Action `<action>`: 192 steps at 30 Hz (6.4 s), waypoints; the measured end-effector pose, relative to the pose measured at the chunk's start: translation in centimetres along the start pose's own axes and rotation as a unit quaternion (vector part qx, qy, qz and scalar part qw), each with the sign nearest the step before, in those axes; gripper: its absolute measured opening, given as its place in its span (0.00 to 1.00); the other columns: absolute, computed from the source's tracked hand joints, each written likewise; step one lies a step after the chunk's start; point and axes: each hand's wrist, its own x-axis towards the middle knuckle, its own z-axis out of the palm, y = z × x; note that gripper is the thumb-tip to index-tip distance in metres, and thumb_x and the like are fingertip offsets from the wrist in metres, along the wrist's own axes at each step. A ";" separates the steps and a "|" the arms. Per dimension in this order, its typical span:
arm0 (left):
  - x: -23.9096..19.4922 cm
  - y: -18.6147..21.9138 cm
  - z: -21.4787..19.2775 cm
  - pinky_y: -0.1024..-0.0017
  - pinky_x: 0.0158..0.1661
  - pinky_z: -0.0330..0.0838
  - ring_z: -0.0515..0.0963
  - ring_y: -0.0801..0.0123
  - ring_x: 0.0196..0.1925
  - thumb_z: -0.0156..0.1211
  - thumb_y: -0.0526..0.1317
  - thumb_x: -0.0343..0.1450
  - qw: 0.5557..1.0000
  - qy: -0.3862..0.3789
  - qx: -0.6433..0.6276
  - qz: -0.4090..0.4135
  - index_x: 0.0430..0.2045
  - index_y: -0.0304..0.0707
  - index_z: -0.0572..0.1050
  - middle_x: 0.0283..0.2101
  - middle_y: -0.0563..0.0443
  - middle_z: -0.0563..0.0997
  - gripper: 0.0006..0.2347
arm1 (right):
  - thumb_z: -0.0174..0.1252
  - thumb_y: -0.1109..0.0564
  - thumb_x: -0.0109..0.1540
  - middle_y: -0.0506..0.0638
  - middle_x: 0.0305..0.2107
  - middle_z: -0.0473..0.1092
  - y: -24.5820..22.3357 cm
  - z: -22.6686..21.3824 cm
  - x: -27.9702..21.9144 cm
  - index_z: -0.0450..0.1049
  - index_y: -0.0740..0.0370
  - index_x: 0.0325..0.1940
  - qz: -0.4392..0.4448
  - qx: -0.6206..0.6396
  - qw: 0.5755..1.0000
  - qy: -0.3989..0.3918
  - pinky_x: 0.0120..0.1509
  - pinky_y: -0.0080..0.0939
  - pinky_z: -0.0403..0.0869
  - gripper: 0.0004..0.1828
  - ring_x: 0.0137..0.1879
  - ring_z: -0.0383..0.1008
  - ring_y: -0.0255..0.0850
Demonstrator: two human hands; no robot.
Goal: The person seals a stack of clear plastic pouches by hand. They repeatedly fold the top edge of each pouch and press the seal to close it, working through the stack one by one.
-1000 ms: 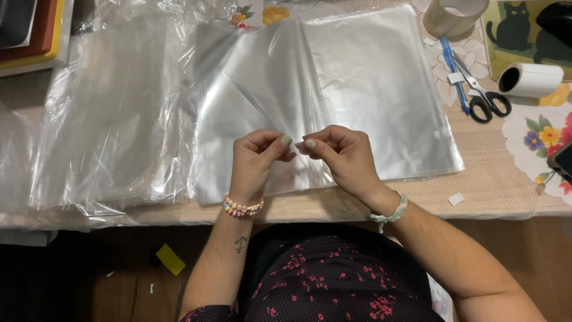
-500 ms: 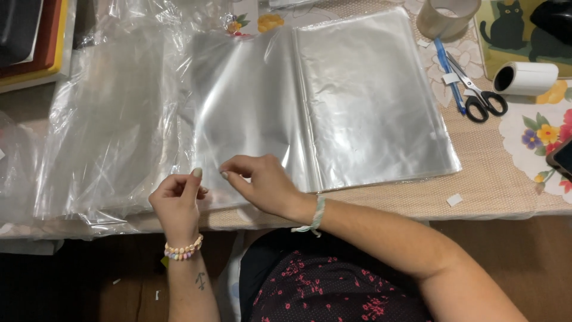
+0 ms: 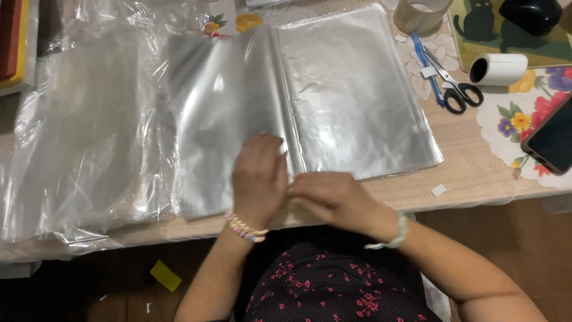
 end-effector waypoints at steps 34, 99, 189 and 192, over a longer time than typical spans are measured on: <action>2.3 8.2 12.9 0.64 0.18 0.65 0.73 0.62 0.21 0.50 0.44 0.77 0.946 -0.309 -0.058 0.078 0.26 0.40 0.68 0.21 0.53 0.73 0.11 | 0.65 0.47 0.57 0.37 0.35 0.74 3.3 -18.5 -4.5 0.78 0.44 0.31 0.181 -0.409 0.874 -0.189 0.38 0.44 0.72 0.04 0.46 0.75 0.41; -8.3 -5.5 -6.0 0.79 0.23 0.62 0.68 0.75 0.20 0.77 0.37 0.69 0.971 0.160 0.064 -0.165 0.22 0.34 0.72 0.19 0.51 0.73 0.14 | 0.61 0.53 0.65 0.43 0.41 0.80 0.8 -17.5 0.6 0.82 0.50 0.40 -0.009 -0.456 0.880 -0.132 0.50 0.41 0.76 0.05 0.50 0.80 0.41; 4.6 1.7 6.6 0.70 0.38 0.83 0.85 0.58 0.37 0.63 0.30 0.70 0.790 -0.073 -0.523 -0.312 0.45 0.27 0.77 0.36 0.32 0.84 0.11 | 0.49 0.65 0.68 0.77 0.65 0.56 4.9 -7.9 -4.4 0.42 0.73 0.76 0.286 0.066 0.915 0.276 0.57 0.56 0.78 0.35 0.63 0.66 0.68; 3.2 -0.2 4.5 0.68 0.38 0.84 0.86 0.60 0.34 0.69 0.31 0.67 0.793 -0.007 -0.497 -0.353 0.38 0.26 0.80 0.36 0.33 0.85 0.09 | 0.48 0.64 0.69 0.75 0.61 0.63 3.1 -7.8 -3.7 0.49 0.72 0.74 0.295 0.058 0.906 0.299 0.53 0.50 0.80 0.30 0.59 0.72 0.62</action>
